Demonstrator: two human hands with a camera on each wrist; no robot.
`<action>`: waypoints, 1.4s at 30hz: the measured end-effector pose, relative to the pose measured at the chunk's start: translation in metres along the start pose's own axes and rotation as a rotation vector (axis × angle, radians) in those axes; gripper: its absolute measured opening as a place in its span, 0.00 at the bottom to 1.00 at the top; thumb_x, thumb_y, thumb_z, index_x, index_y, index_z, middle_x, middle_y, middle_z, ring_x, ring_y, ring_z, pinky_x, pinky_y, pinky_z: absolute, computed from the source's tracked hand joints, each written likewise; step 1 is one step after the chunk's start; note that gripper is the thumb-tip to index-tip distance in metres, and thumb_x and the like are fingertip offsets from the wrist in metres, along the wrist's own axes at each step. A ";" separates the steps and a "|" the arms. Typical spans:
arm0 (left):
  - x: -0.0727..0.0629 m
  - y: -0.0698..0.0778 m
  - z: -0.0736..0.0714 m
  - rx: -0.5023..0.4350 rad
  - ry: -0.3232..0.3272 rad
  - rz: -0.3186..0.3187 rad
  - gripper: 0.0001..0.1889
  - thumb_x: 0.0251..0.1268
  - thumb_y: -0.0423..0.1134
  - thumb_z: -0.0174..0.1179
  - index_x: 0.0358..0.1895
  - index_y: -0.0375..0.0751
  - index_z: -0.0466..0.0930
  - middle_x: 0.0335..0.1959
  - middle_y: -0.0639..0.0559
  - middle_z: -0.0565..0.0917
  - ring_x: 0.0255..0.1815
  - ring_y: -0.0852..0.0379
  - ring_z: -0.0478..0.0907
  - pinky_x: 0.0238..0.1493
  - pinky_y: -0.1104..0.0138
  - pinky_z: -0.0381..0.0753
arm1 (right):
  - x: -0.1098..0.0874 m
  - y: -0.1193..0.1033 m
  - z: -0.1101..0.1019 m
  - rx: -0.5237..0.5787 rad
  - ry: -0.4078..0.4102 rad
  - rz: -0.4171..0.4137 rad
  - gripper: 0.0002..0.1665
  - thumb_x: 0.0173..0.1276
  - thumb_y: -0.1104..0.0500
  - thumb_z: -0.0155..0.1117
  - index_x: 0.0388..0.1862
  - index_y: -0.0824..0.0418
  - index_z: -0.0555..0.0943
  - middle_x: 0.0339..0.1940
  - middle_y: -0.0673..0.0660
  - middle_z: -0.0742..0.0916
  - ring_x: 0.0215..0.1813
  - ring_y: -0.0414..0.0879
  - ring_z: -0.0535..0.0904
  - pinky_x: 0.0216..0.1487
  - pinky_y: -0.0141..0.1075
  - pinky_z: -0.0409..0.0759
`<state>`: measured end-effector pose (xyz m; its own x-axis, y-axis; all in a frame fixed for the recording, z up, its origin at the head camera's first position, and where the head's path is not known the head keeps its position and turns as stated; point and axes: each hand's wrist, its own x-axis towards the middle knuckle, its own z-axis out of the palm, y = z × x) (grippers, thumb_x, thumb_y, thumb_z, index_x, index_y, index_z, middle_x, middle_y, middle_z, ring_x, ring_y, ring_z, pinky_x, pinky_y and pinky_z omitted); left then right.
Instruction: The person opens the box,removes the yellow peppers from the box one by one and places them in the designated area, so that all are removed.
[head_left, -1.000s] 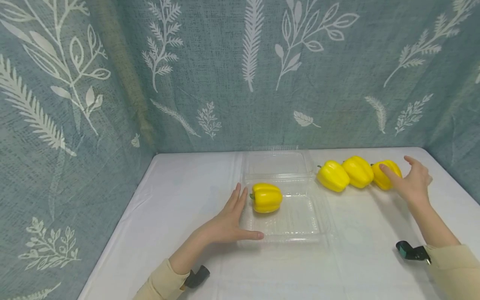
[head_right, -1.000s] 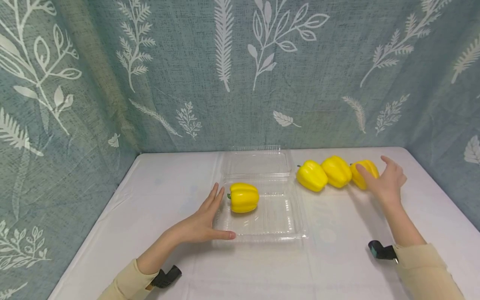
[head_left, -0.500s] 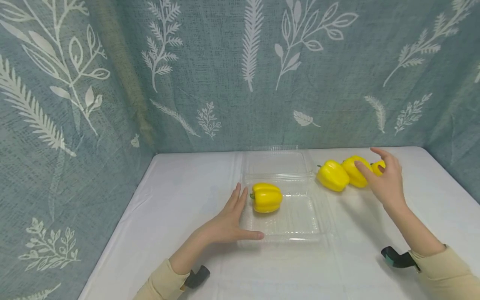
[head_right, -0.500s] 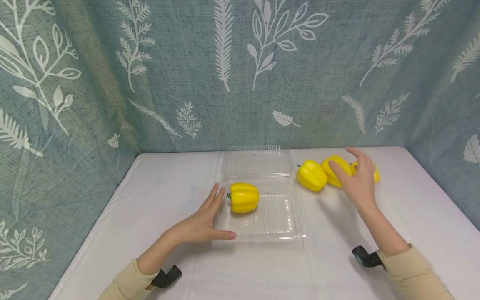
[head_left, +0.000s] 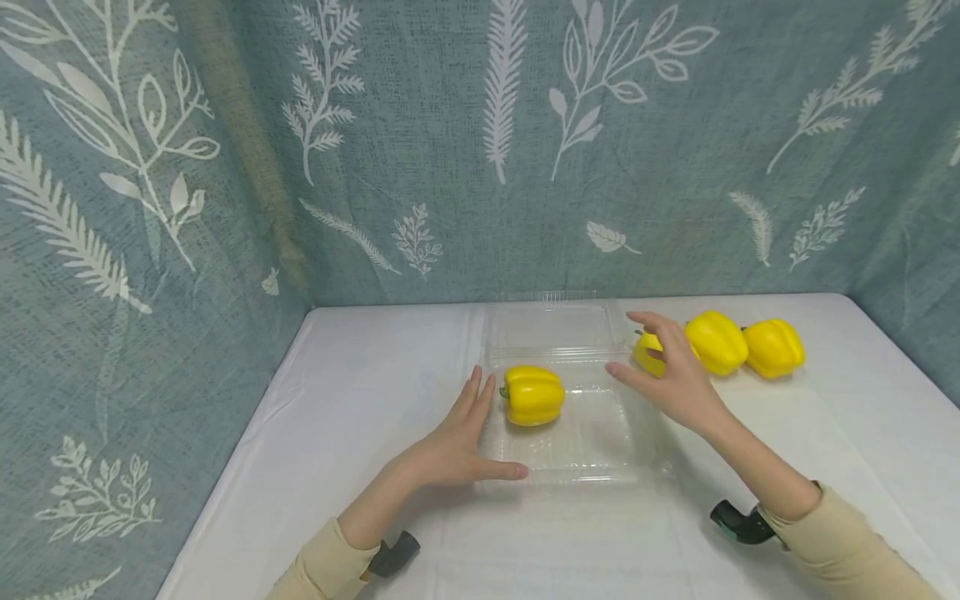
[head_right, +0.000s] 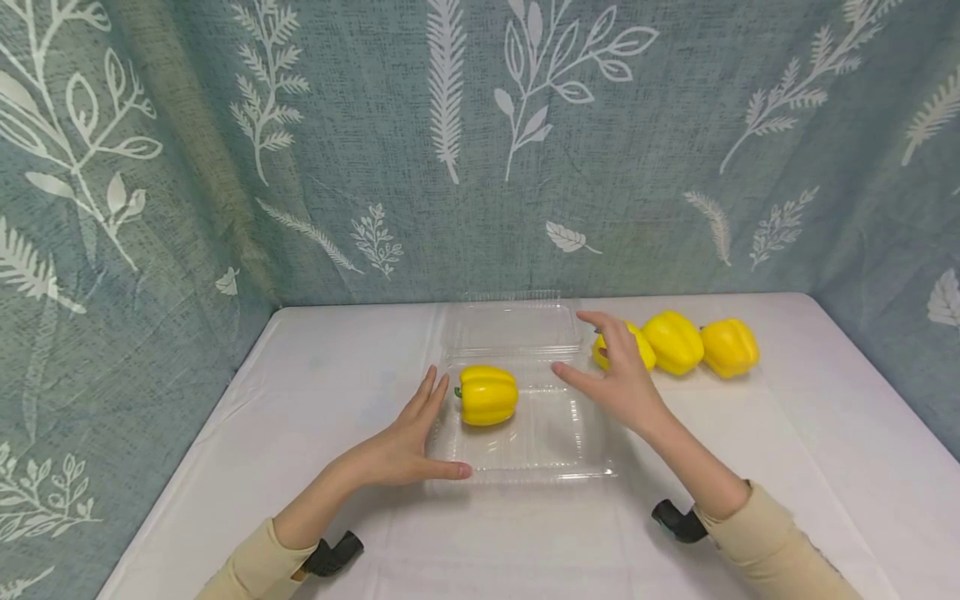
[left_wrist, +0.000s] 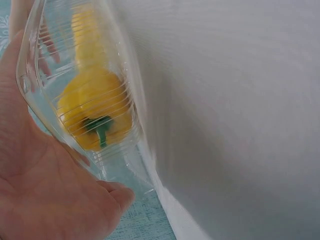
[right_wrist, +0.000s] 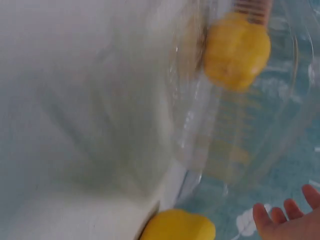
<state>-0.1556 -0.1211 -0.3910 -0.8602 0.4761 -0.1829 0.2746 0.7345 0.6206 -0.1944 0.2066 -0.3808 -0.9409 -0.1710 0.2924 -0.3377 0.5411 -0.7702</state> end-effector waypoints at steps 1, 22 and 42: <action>0.000 0.000 0.000 -0.001 0.000 0.000 0.69 0.44 0.71 0.68 0.79 0.44 0.31 0.78 0.46 0.25 0.78 0.43 0.30 0.73 0.44 0.47 | -0.001 -0.010 0.002 0.011 -0.018 -0.010 0.43 0.64 0.49 0.71 0.73 0.57 0.62 0.71 0.63 0.65 0.69 0.63 0.60 0.65 0.59 0.67; 0.000 -0.002 0.001 -0.001 0.001 -0.001 0.69 0.43 0.71 0.68 0.79 0.45 0.31 0.78 0.46 0.25 0.78 0.42 0.31 0.72 0.42 0.50 | 0.003 -0.030 0.051 0.028 -0.258 -0.118 0.45 0.57 0.55 0.76 0.70 0.57 0.65 0.70 0.60 0.68 0.66 0.63 0.66 0.59 0.57 0.74; 0.000 -0.002 0.000 -0.003 0.000 0.012 0.68 0.45 0.71 0.68 0.79 0.45 0.30 0.78 0.45 0.25 0.78 0.40 0.32 0.70 0.40 0.51 | 0.011 -0.033 0.073 -0.087 -0.315 -0.210 0.45 0.54 0.54 0.78 0.68 0.61 0.67 0.68 0.65 0.72 0.68 0.61 0.67 0.67 0.58 0.66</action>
<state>-0.1558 -0.1229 -0.3927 -0.8567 0.4852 -0.1751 0.2838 0.7269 0.6254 -0.1956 0.1267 -0.3939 -0.8179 -0.5229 0.2399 -0.5333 0.5328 -0.6570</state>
